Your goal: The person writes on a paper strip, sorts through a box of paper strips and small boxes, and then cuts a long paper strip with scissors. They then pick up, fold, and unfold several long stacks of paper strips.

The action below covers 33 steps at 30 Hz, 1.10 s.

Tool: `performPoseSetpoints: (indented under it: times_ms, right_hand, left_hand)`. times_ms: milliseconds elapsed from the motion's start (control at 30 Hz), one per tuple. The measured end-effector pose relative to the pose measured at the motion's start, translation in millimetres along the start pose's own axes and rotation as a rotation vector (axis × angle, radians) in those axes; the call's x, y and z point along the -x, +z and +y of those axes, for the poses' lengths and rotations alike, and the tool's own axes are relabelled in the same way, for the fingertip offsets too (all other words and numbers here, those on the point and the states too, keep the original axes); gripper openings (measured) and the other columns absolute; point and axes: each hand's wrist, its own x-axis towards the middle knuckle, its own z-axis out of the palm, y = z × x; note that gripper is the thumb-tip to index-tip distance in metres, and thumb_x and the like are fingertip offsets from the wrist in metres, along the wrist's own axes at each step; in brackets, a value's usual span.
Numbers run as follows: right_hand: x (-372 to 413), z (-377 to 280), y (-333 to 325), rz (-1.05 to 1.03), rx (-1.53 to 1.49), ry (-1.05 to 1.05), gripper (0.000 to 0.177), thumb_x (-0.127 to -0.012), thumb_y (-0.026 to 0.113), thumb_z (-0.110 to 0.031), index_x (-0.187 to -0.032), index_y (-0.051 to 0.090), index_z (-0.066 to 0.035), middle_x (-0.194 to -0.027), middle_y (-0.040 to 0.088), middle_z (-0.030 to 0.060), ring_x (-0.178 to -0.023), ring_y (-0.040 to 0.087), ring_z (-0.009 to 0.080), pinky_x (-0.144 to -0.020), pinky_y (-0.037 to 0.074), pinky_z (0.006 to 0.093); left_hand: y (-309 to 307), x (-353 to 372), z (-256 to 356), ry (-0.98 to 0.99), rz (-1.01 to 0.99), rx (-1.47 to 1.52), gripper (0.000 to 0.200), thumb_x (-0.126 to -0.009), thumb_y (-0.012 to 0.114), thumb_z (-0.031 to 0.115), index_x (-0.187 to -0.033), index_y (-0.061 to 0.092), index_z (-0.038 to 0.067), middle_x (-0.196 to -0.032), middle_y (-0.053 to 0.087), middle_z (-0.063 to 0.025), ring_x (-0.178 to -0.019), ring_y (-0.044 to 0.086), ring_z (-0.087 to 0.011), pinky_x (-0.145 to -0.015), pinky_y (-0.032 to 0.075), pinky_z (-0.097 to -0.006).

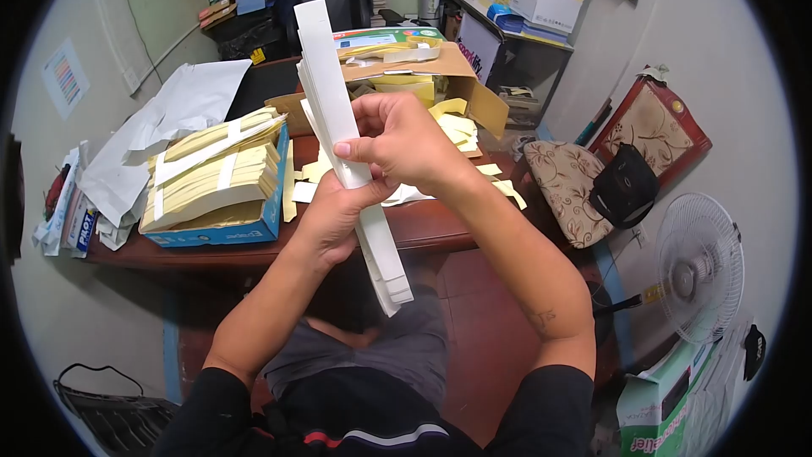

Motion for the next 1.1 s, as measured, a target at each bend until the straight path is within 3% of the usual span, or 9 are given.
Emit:
performPoseSetpoints:
  times_ms: [133, 267, 400, 533, 700, 833, 867, 933, 1100]
  right_hand:
    - [8, 7, 1, 0.155, 0.355, -0.203, 0.053, -0.090, 0.081, -0.019, -0.134, 0.058, 0.001, -0.115, 0.063, 0.0071, -0.108, 0.061, 0.0138, -0.090, 0.053, 0.0318]
    - [46, 46, -1, -0.070, 0.073, 0.143, 0.075, -0.094, 0.078, -0.032, -0.147, 0.040, 0.004, -0.114, 0.063, 0.0129, -0.100, 0.062, 0.0182, -0.087, 0.051, 0.0311]
    - [60, 76, 6, -0.106, -0.165, 0.072, 0.060, -0.099, 0.072, -0.021, -0.144, 0.043, 0.005, -0.106, 0.065, 0.0093, -0.092, 0.061, 0.0118, -0.081, 0.050, 0.0276]
    - [74, 71, -16, -0.064, 0.268, 0.101, 0.038, -0.098, 0.073, -0.016, -0.129, 0.061, 0.000, -0.116, 0.067, 0.0050, -0.106, 0.061, 0.0106, -0.091, 0.051, 0.0287]
    - [84, 69, -28, 0.113, 0.890, -0.236, 0.033, -0.084, 0.078, -0.013, -0.113, 0.067, -0.003, -0.100, 0.069, 0.0159, -0.091, 0.062, 0.0412, -0.080, 0.049, 0.0461]
    - [93, 112, -37, 0.073, 1.068, -0.186, 0.034, -0.082, 0.079, -0.013, -0.113, 0.067, -0.007, -0.100, 0.064, 0.0109, -0.096, 0.057, 0.0333, -0.083, 0.048, 0.0438]
    - [94, 115, -37, 0.097, 1.067, -0.199, 0.034, -0.082, 0.079, -0.013, -0.113, 0.067, -0.007, -0.100, 0.063, 0.0103, -0.095, 0.057, 0.0331, -0.083, 0.048, 0.0439]
    - [96, 120, -32, 0.139, 1.061, -0.221, 0.033, -0.083, 0.078, -0.013, -0.113, 0.067, -0.008, -0.100, 0.062, 0.0090, -0.093, 0.057, 0.0327, -0.082, 0.048, 0.0440]
    - [96, 120, -38, 0.066, 1.089, -0.229, 0.036, -0.085, 0.077, -0.016, -0.119, 0.066, -0.010, -0.103, 0.062, 0.0077, -0.095, 0.058, 0.0309, -0.083, 0.047, 0.0436]
  left_hand:
    - [-3, 0, 1, -0.043, 0.044, 0.027, 0.019, -0.092, 0.075, 0.009, -0.098, 0.058, 0.012, -0.093, 0.059, 0.0013, -0.083, 0.059, -0.0107, -0.076, 0.050, -0.0294]
    - [-17, -7, -10, 0.157, -0.019, 0.424, 0.021, -0.097, 0.073, 0.010, -0.091, 0.053, 0.012, -0.089, 0.057, 0.0006, -0.079, 0.055, -0.0107, -0.071, 0.050, -0.0279]
    - [-2, -6, -32, 0.317, -0.007, 0.260, 0.022, -0.099, 0.071, 0.015, -0.094, 0.050, 0.012, -0.120, 0.056, -0.0093, -0.108, 0.055, -0.0151, -0.098, 0.046, -0.0321]
    - [-10, -11, -61, 0.355, -0.069, 0.022, 0.020, -0.100, 0.071, 0.021, -0.104, 0.054, 0.011, -0.136, 0.047, -0.0140, -0.127, 0.042, -0.0200, -0.113, 0.032, -0.0380]
    - [-17, 24, -66, -0.241, 0.044, 0.138, 0.051, -0.101, 0.070, 0.022, -0.141, 0.048, 0.001, -0.124, 0.060, -0.0072, -0.120, 0.057, -0.0136, -0.095, 0.050, -0.0273]
    - [-30, 87, -54, -0.464, -0.434, -0.462, 0.047, -0.088, 0.082, 0.014, -0.129, 0.063, 0.003, -0.110, 0.072, -0.0079, -0.094, 0.069, -0.0162, -0.078, 0.057, -0.0297]
    - [-31, 93, -47, -0.447, -0.539, -0.817, 0.044, -0.084, 0.085, 0.014, -0.123, 0.068, 0.003, -0.106, 0.072, -0.0094, -0.087, 0.070, -0.0187, -0.074, 0.058, -0.0297]
    - [-38, 89, -48, 0.626, -0.281, -1.138, 0.047, -0.073, 0.089, 0.016, -0.115, 0.072, 0.004, -0.103, 0.071, -0.0122, -0.083, 0.068, -0.0257, -0.073, 0.056, -0.0303]
    - [-66, 50, -29, 0.557, 0.051, -1.650, 0.068, -0.073, 0.087, 0.025, -0.133, 0.061, 0.006, -0.128, 0.059, -0.0158, -0.119, 0.056, -0.0358, -0.102, 0.039, -0.0469]
